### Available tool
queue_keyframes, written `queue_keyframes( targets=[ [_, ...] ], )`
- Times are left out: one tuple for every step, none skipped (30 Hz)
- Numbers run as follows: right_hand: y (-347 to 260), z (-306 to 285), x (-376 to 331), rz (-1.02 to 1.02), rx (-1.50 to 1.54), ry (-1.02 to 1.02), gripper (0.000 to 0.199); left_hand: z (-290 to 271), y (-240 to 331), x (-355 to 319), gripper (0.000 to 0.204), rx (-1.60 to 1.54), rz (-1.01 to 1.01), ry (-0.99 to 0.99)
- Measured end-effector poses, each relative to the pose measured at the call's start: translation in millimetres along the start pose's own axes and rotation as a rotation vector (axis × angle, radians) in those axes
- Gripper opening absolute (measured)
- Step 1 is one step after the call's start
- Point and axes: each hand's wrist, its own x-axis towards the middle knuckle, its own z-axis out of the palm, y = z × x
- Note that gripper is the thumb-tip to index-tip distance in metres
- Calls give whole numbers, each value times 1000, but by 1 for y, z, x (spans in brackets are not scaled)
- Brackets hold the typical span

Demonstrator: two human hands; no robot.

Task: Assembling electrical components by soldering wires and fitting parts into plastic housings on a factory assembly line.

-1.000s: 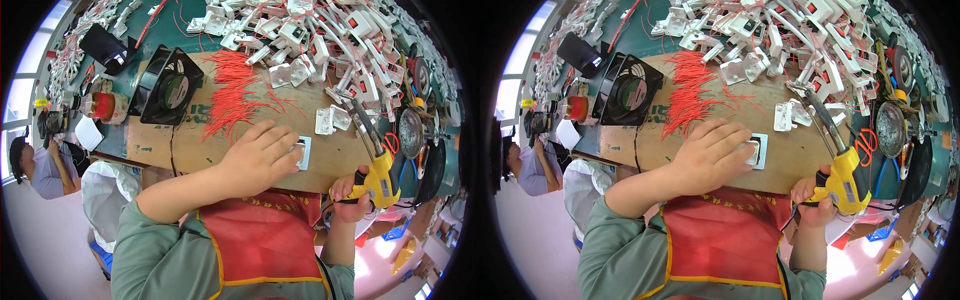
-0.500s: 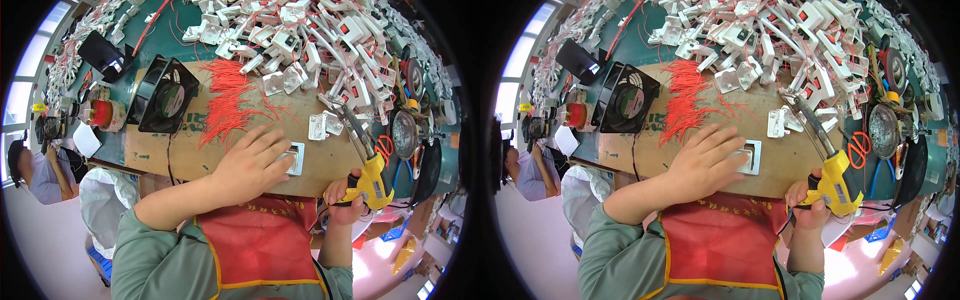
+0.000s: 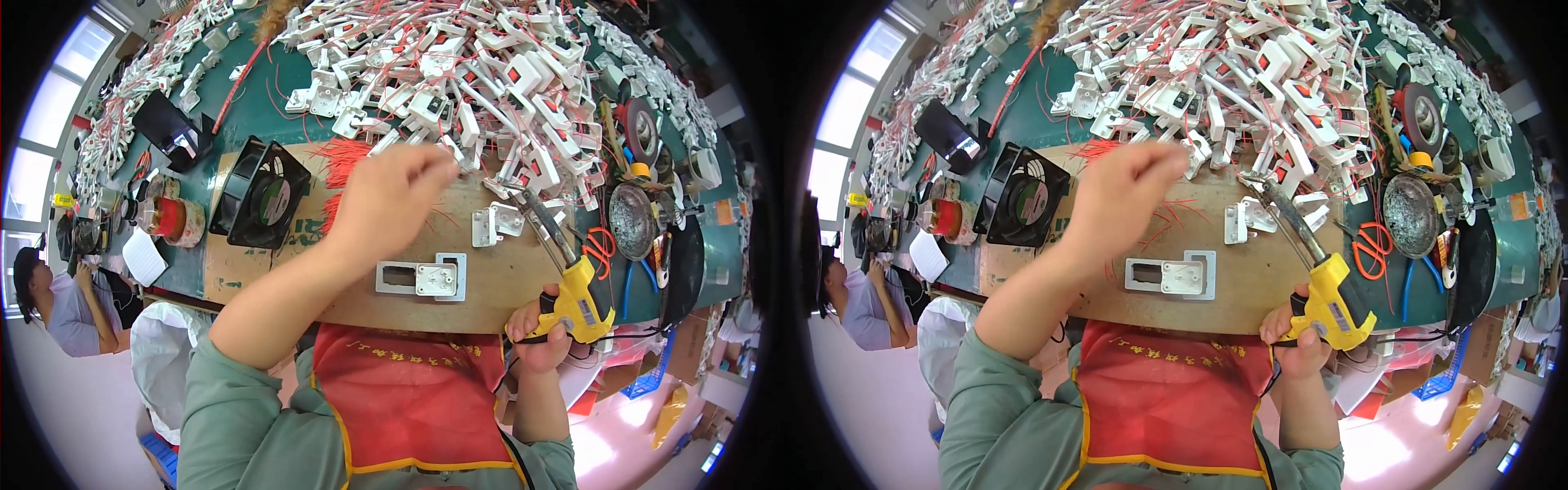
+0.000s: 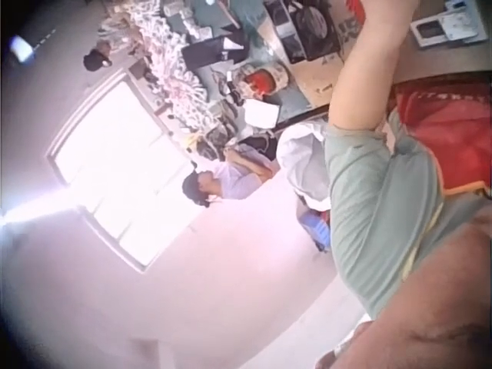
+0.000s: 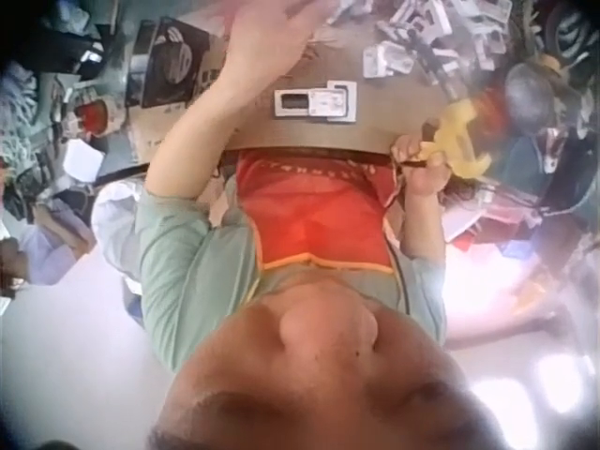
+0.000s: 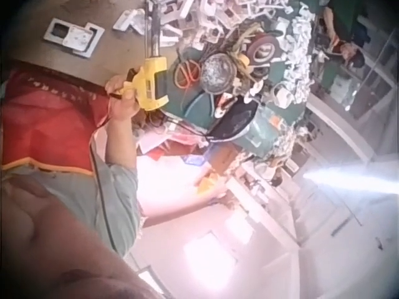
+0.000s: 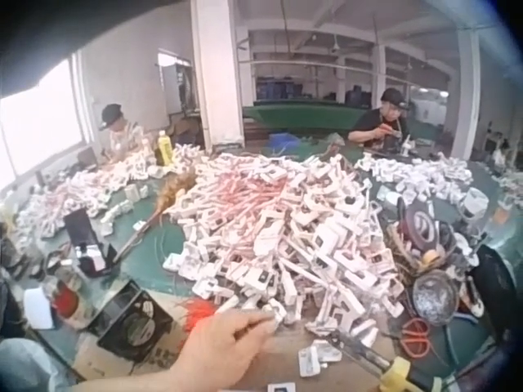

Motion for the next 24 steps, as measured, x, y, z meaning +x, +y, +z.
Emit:
queue_keyframes(
  targets=[
    [0, -1, 0, 5, 20, -10, 69, -1, 7, 17, 22, -255, -225, 12],
    [0, -2, -1, 1, 19, -9, 69, 0, 9, 31, 24, -511, -450, 22],
    [0, -3, -1, 3, 27, -7, 69, 3, 8, 43, 24, -513, -446, 15],
    [-1, -3, -1, 8, 35, -11, 69, 5, 6, 53, 26, -614, -514, 15],
    [-1, -3, 0, 4, 35, -10, 69, 7, 4, 62, 29, -714, -583, 14],
    [0, -2, 0, 5, 40, -11, 68, 8, 1, 70, 31, -748, -578, 5],
    [0, -1, 0, 6, 45, -11, 68, 8, -1, 74, 31, -750, -573, 1],
    [-1, 0, 0, 0, 43, -9, 68, 8, -2, 77, 31, -798, -606, 3],
    [-1, 0, 0, 7, 51, -11, 68, 10, -2, 80, 30, -843, -641, 0],
    [-1, 0, 1, 13, 60, -14, 68, 11, 0, 82, 29, -863, -646, 3],
    [-1, -1, 1, 9, 60, -8, 68, 14, 0, 85, 29, -862, -645, -4],
    [-1, -2, 1, 11, 71, -17, 68, 17, 0, 88, 27, -889, -668, 16],
    [-1, -3, 2, 13, 82, -27, 68, 19, -1, 90, 25, -915, -691, 36],
    [-2, -1, 2, 12, 83, -26, 68, 20, -1, 92, 25, -915, -690, 34],
    [-3, 3, 2, 13, 25, -1, 68, 21, -1, 93, 24, -912, -692, 36],
    [-3, 5, 3, 14, -32, 23, 69, 22, -2, 93, 22, -910, -693, 39],
    [-4, 3, 2, 12, -32, 23, 69, 23, -3, 93, 22, -910, -691, 38],
    [-3, 1, 1, 22, 30, -3, 68, 23, -4, 92, 22, -913, -671, 44],
    [-2, -1, 0, 32, 92, -30, 68, 23, -5, 91, 21, -916, -651, 51],
    [-2, -2, 0, 29, 93, -30, 68, 23, -5, 89, 21, -915, -648, 50],
    [-2, -2, -1, 34, 101, -33, 68, 23, -4, 87, 21, -945, -617, 76],
    [-1, -2, -1, 39, 110, -37, 69, 23, -4, 85, 20, -975, -585, 103],
    [-1, -3, -1, 37, 111, -39, 69, 24, -4, 84, 20, -973, -582, 104],
    [-1, -3, -2, 40, 111, -39, 69, 24, -4, 83, 22, -967, -573, 114]
  ],
)
